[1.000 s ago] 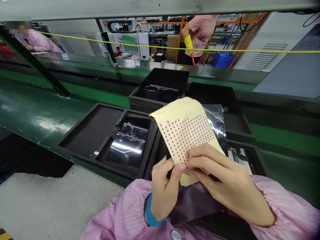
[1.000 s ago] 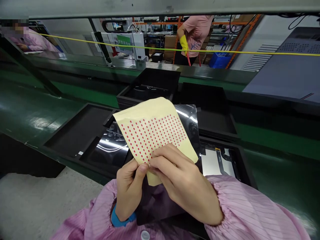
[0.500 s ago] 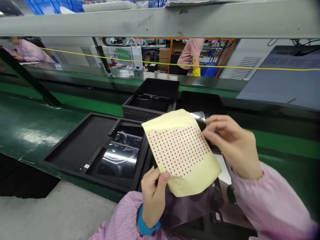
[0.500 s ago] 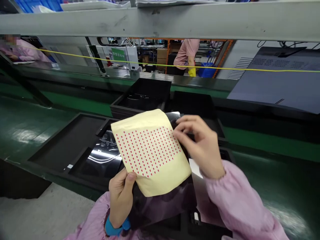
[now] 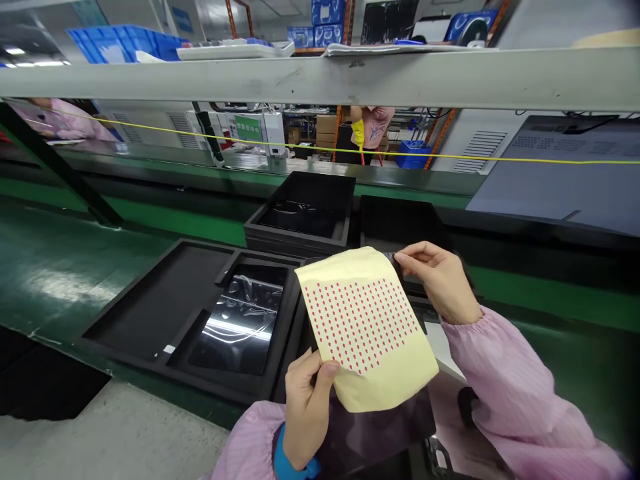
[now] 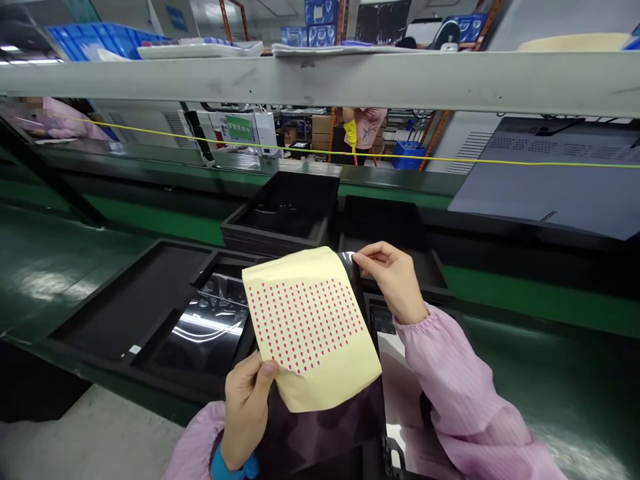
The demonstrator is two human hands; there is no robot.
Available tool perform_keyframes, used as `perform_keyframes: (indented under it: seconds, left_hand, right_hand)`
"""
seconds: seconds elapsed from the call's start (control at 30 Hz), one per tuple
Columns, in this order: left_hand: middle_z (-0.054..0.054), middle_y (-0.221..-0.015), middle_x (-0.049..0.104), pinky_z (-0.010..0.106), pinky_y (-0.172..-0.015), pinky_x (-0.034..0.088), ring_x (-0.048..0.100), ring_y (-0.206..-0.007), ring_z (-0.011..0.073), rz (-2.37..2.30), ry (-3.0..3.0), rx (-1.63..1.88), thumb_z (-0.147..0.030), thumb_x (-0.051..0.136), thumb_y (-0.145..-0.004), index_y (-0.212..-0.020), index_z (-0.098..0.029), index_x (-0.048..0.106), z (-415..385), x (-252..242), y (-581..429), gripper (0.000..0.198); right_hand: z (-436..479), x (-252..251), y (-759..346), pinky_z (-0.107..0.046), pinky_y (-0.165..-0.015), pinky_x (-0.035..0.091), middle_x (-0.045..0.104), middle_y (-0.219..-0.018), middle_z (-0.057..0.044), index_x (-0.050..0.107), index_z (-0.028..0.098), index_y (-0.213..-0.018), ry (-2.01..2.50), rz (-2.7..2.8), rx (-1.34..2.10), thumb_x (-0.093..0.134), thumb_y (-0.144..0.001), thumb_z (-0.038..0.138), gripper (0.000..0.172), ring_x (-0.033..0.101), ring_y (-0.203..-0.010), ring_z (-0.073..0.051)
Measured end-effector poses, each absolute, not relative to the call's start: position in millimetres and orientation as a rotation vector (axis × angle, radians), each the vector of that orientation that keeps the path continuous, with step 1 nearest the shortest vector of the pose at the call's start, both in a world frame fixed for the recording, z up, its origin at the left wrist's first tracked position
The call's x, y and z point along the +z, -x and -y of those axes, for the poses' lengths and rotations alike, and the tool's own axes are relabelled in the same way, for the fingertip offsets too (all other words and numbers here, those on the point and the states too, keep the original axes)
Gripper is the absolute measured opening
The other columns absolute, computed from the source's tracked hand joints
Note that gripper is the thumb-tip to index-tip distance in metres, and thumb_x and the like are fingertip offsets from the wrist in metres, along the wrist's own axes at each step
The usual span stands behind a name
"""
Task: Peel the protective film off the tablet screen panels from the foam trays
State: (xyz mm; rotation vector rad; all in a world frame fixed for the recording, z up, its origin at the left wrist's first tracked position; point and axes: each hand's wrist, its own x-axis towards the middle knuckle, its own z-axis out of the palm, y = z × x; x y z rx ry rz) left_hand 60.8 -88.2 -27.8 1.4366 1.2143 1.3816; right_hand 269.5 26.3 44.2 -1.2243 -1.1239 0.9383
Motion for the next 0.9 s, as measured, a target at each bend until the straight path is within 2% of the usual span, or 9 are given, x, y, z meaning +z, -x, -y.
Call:
perform_keyframes:
  seconds: [0.13,0.23,0.3,0.37,0.43,0.53,0.63,0.77,0.9]
  left_hand:
    - [0.004,-0.069,0.069,0.023,-0.061,0.045,0.059,-0.065,0.0167,-1.22,-1.24,1.358,-0.045,0.051,-0.089,-0.075,-0.015,0.073,85.0,-31.6,-56.0,0.04]
    - [0.005,-0.074,0.071,0.023,-0.064,0.047,0.061,-0.069,0.0183,-1.257,-1.07,1.415,-0.052,0.055,-0.085,-0.078,-0.014,0.074,82.2,-31.7,-46.6,0.043]
    - [0.006,-0.075,0.071,0.024,-0.064,0.048,0.061,-0.07,0.019,-1.294,-1.007,1.443,-0.057,0.057,-0.082,-0.078,-0.014,0.073,78.8,-30.4,-38.5,0.046]
    - [0.007,-0.076,0.072,0.025,-0.063,0.05,0.061,-0.07,0.0204,-1.308,-0.979,1.443,-0.06,0.06,-0.077,-0.077,-0.013,0.072,74.3,-28.1,-31.2,0.048]
    - [0.007,-0.079,0.072,0.027,-0.065,0.051,0.062,-0.073,0.0218,-1.308,-0.943,1.446,-0.061,0.061,-0.075,-0.078,-0.013,0.072,69.7,-25.3,-25.2,0.05]
    - [0.008,-0.084,0.073,0.028,-0.072,0.053,0.064,-0.078,0.0223,-1.323,-0.925,1.492,-0.061,0.063,-0.074,-0.082,-0.013,0.073,64.2,-20.5,-16.4,0.049]
    - [0.009,-0.087,0.074,0.029,-0.075,0.053,0.065,-0.08,0.0229,-1.374,-0.945,1.571,-0.061,0.064,-0.073,-0.084,-0.013,0.073,60.9,-15.6,-5.3,0.05]
    - [0.008,-0.088,0.074,0.028,-0.074,0.053,0.065,-0.083,0.0232,-1.393,-0.915,1.626,-0.06,0.066,-0.072,-0.085,-0.014,0.074,54.4,-12.6,7.7,0.049]
    - [0.008,-0.098,0.073,0.031,-0.085,0.052,0.065,-0.09,0.0225,-1.222,-0.835,1.576,-0.051,0.068,-0.076,-0.091,-0.015,0.074,39.1,-15.5,15.0,0.039]
  right_hand:
    - [-37.3,32.8,-276.3,-0.018,-0.055,0.045,0.061,-0.065,0.002,0.053,0.019,-0.086,1.238,1.058,1.166,0.086,-0.049,0.049,0.058,0.054,-0.057,-0.008]
    - [-28.4,18.9,-276.2,-0.021,-0.048,0.046,0.06,-0.06,-0.004,0.058,0.013,-0.076,1.33,1.138,1.43,0.073,-0.061,0.067,0.058,0.057,-0.052,-0.013]
    - [-14.0,8.1,-269.4,-0.025,-0.048,0.048,0.061,-0.06,-0.008,0.062,0.01,-0.072,1.319,1.241,1.795,0.06,-0.067,0.077,0.067,0.06,-0.052,-0.016]
    - [1.4,-1.3,-256.9,-0.029,-0.063,0.054,0.066,-0.071,-0.009,0.067,0.011,-0.084,1.148,1.237,2.125,0.049,-0.073,0.081,0.073,0.066,-0.066,-0.019]
    - [11.5,-7.0,-241.6,-0.032,-0.082,0.053,0.069,-0.089,-0.008,0.067,0.016,-0.102,0.99,1.089,2.262,0.041,-0.08,0.08,0.072,0.067,-0.084,-0.019]
    - [11.8,-9.9,-222.9,-0.037,-0.095,0.048,0.066,-0.109,-0.009,0.062,0.018,-0.119,0.994,0.908,2.268,0.032,-0.086,0.075,0.072,0.064,-0.101,-0.021]
    - [3.6,-12.7,-213.9,-0.038,-0.095,0.048,0.064,-0.116,-0.008,0.058,0.021,-0.126,1.043,1.022,2.296,0.036,-0.084,0.077,0.073,0.061,-0.107,-0.022]
    - [1.0,-10.5,-198.5,-0.036,-0.088,0.051,0.067,-0.108,-0.006,0.063,0.022,-0.117,1.027,1.082,2.265,0.06,-0.075,0.071,0.064,0.064,-0.099,-0.022]
    - [-9.6,11.7,-173.7,-0.035,-0.079,0.055,0.069,-0.092,-0.008,0.067,0.016,-0.101,1.027,0.872,1.909,0.084,-0.061,0.039,0.049,0.066,-0.084,-0.024]
